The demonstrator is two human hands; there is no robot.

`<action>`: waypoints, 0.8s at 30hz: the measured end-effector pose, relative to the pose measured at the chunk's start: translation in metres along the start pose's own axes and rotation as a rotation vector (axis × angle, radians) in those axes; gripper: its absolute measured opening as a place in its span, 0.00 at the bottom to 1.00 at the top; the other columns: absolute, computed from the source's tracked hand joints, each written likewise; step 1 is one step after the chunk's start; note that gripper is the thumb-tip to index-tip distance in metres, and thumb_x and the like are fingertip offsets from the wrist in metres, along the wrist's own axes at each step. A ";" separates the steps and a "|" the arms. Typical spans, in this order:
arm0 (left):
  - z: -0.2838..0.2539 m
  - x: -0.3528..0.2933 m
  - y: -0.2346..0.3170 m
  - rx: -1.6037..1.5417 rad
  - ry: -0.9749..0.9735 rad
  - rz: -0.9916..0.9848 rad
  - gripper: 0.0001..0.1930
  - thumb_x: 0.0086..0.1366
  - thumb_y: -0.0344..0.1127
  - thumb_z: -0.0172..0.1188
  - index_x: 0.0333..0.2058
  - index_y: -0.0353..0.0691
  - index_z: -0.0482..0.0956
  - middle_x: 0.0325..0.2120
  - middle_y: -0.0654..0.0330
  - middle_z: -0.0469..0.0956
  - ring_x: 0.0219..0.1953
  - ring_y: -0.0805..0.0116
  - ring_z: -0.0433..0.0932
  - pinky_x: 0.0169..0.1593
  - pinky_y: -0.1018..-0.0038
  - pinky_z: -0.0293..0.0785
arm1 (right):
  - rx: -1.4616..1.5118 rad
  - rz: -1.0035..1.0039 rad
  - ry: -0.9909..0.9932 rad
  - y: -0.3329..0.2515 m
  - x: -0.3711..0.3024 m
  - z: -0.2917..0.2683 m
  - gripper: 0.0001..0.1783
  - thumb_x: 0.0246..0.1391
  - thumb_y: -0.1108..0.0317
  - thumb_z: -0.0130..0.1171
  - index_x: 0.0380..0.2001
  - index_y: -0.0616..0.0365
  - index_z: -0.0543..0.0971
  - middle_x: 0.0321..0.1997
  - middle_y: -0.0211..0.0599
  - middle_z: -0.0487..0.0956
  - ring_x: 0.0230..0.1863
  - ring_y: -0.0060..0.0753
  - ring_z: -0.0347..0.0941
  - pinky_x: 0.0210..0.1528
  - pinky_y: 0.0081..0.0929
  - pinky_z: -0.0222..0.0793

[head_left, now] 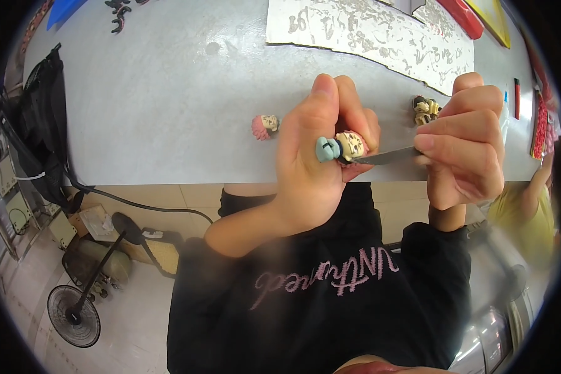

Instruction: Assembling and finishing small toy figurines using glue and a small scraping tool.

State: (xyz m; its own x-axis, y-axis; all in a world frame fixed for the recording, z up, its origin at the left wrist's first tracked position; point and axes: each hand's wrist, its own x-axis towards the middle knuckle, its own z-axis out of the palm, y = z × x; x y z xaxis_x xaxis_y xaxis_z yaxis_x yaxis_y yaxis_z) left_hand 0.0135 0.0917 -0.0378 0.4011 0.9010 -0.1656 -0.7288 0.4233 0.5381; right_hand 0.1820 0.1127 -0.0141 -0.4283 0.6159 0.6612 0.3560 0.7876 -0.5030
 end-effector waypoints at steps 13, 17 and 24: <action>0.006 0.001 0.000 0.087 0.051 0.059 0.23 0.69 0.47 0.29 0.19 0.41 0.61 0.09 0.66 0.58 0.11 0.80 0.50 0.15 0.81 0.46 | 0.025 0.056 -0.040 -0.003 0.002 -0.002 0.07 0.38 0.72 0.60 0.24 0.57 0.74 0.22 0.33 0.73 0.28 0.33 0.58 0.28 0.31 0.50; 0.010 0.001 0.002 0.134 0.156 0.030 0.23 0.68 0.48 0.31 0.18 0.44 0.60 0.07 0.70 0.54 0.10 0.82 0.46 0.15 0.80 0.43 | -0.015 0.038 -0.003 -0.002 0.000 -0.002 0.07 0.38 0.73 0.60 0.24 0.57 0.74 0.22 0.33 0.73 0.28 0.33 0.58 0.28 0.30 0.51; 0.013 0.001 0.002 0.147 0.165 0.034 0.22 0.68 0.48 0.31 0.18 0.44 0.60 0.07 0.69 0.54 0.09 0.82 0.46 0.15 0.80 0.43 | -0.064 0.029 -0.032 -0.002 0.002 -0.006 0.06 0.39 0.74 0.59 0.25 0.58 0.74 0.22 0.34 0.73 0.28 0.33 0.58 0.27 0.30 0.51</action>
State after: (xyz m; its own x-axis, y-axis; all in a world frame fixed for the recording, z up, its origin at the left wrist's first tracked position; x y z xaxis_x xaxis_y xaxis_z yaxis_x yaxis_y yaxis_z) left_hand 0.0191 0.0923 -0.0263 0.2723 0.9231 -0.2714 -0.6472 0.3845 0.6583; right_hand 0.1851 0.1118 -0.0086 -0.4429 0.6395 0.6284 0.4208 0.7671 -0.4841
